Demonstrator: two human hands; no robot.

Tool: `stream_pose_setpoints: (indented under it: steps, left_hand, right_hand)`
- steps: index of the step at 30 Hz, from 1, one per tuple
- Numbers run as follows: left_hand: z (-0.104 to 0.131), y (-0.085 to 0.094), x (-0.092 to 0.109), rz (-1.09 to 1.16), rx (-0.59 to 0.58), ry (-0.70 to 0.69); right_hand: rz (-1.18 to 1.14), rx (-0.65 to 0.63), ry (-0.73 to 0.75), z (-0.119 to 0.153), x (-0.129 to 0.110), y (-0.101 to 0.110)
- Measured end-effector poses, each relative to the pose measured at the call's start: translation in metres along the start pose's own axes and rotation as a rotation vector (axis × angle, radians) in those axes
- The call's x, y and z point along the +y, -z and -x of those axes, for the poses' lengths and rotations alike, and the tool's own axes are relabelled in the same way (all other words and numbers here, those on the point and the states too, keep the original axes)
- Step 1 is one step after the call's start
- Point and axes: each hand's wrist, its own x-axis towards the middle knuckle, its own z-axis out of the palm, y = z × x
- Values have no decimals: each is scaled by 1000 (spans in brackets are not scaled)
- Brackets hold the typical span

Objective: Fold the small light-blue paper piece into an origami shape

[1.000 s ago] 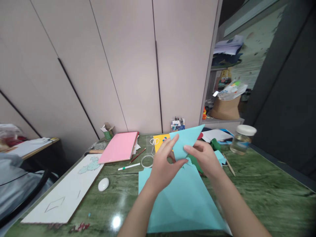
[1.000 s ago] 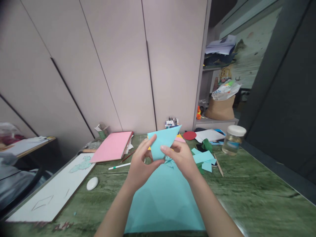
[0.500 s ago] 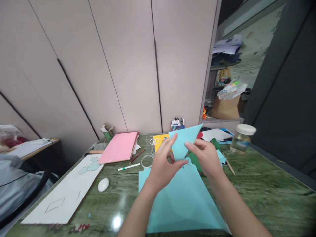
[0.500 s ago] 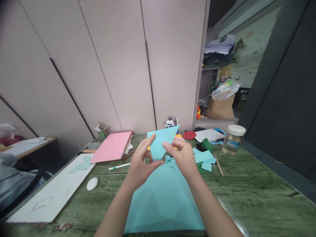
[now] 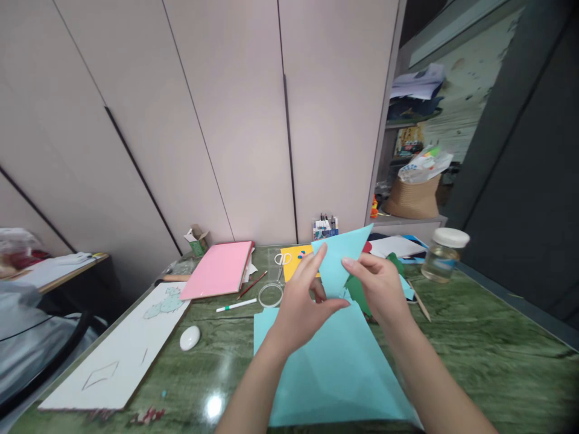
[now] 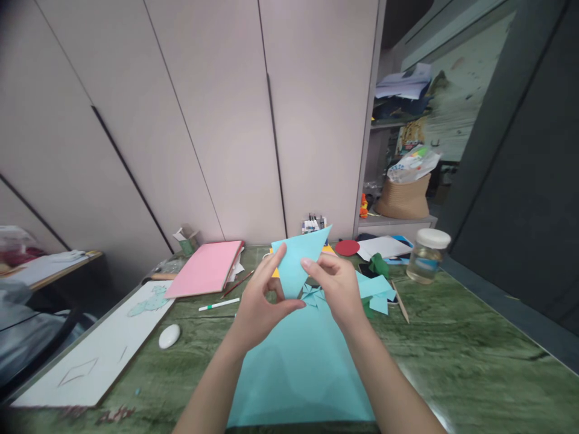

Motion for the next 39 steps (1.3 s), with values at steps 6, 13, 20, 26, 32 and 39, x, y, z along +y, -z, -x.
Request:
stream_pose_setpoints:
  steps: [6, 13, 20, 26, 32, 39]
  left_hand:
    - [-2, 1, -1, 22, 0, -42]
    - [-7, -2, 3, 93, 95, 1]
    - [-5, -20, 1, 275, 313, 19]
    - [-3, -34, 2, 382, 495, -6]
    - [-6, -34, -2, 516, 393, 83]
    - [-5, -36, 0, 550, 405, 66]
  right_hand:
    - [-2, -1, -4, 1, 0, 0]
    - [-15, 101, 41, 1, 2, -1]
    - [-108, 237, 83, 2, 0, -6]
    - [-95, 423, 124, 7, -4, -12]
    - [-119, 428, 102, 3, -2, -10]
    - [-111, 445, 135, 5, 1, -12]
